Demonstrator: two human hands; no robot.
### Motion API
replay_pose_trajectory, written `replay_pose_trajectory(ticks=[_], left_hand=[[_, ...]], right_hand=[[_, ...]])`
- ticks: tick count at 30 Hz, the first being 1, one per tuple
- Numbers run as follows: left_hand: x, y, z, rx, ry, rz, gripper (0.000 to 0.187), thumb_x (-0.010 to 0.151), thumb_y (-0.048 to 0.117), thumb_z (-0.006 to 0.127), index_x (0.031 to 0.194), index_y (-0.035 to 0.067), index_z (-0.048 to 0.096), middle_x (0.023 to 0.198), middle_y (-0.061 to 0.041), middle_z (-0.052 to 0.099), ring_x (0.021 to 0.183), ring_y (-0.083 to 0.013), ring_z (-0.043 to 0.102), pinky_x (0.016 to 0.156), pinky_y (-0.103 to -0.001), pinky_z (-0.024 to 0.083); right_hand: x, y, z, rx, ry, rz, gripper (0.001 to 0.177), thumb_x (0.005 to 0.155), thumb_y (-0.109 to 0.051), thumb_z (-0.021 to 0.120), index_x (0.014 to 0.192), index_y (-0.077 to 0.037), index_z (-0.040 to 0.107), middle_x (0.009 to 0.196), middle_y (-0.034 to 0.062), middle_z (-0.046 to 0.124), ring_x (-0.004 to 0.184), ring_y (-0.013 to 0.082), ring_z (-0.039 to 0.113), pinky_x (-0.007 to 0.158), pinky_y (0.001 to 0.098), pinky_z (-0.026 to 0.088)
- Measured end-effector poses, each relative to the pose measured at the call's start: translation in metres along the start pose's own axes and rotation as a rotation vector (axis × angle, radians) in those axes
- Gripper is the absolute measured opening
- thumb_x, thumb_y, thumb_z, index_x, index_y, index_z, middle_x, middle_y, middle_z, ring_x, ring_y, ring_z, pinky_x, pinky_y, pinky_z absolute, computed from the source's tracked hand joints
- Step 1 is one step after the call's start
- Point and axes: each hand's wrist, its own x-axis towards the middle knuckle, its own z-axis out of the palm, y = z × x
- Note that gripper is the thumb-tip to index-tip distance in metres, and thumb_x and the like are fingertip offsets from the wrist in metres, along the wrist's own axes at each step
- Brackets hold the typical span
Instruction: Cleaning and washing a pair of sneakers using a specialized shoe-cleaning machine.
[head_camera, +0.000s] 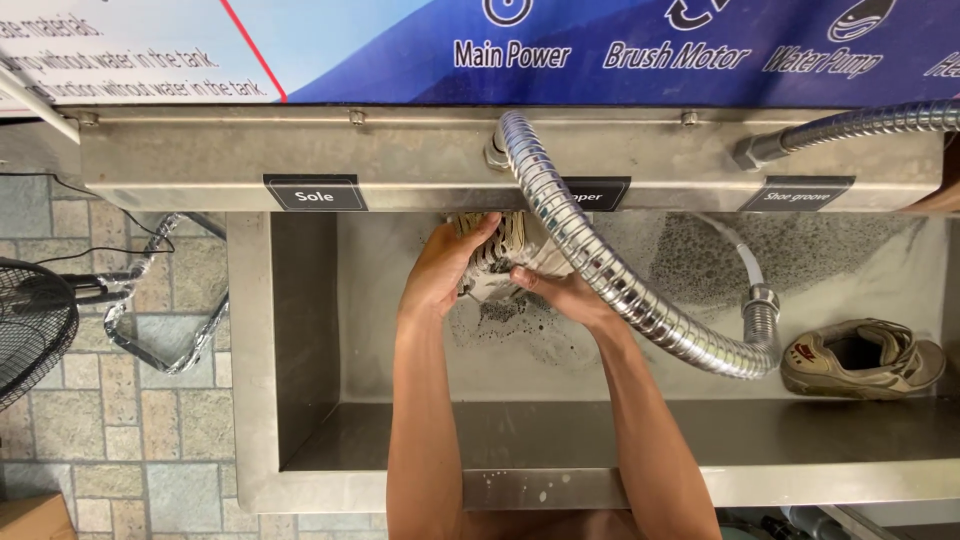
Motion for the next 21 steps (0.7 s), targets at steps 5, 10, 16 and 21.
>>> replay_pose_trajectory(ticks=[5,10,16,21], left_hand=[[0.010,-0.017,-0.014,0.184,0.068,-0.013,0.058,0.090,0.041,0.077,0.116,-0.010,0.071,0.093,-0.011,0.073,0.083,-0.0185,0.062,0.072,-0.031,0.054],[-0.003,0.013,-0.009,0.064,-0.065,0.125,0.052,0.083,0.030,0.082,0.112,-0.010,0.068,0.096,-0.013,0.075,0.088,-0.0195,0.072,0.078,-0.033,0.057],[0.013,-0.010,-0.023,0.056,-0.101,0.370,0.058,0.082,0.019,0.085,0.127,-0.008,0.061,0.112,-0.015,0.070,0.104,-0.0203,0.068,0.090,-0.031,0.055],[0.012,0.002,-0.025,-0.096,0.052,0.238,0.070,0.072,0.015,0.085,0.129,0.000,0.049,0.118,-0.014,0.065,0.109,-0.0227,0.069,0.093,-0.034,0.061]], right_hand=[[0.008,0.015,-0.001,-0.035,-0.016,0.197,0.088,0.076,-0.054,0.079,0.142,-0.003,0.052,0.136,0.0289,0.059,0.129,0.0449,0.056,0.099,0.0558,0.052],[0.008,-0.027,-0.001,0.084,0.064,0.157,0.076,0.081,-0.055,0.076,0.128,0.002,0.057,0.132,0.0279,0.060,0.127,0.0451,0.057,0.100,0.0566,0.051],[0.007,-0.014,0.005,0.077,0.197,0.253,0.088,0.079,-0.064,0.069,0.125,0.010,0.058,0.123,0.0372,0.059,0.114,0.0512,0.056,0.098,0.0657,0.055],[0.008,0.006,0.008,0.089,0.176,0.042,0.130,0.074,-0.096,0.036,0.160,0.001,0.024,0.159,0.0345,0.030,0.146,0.0474,0.034,0.110,0.0634,0.036]])
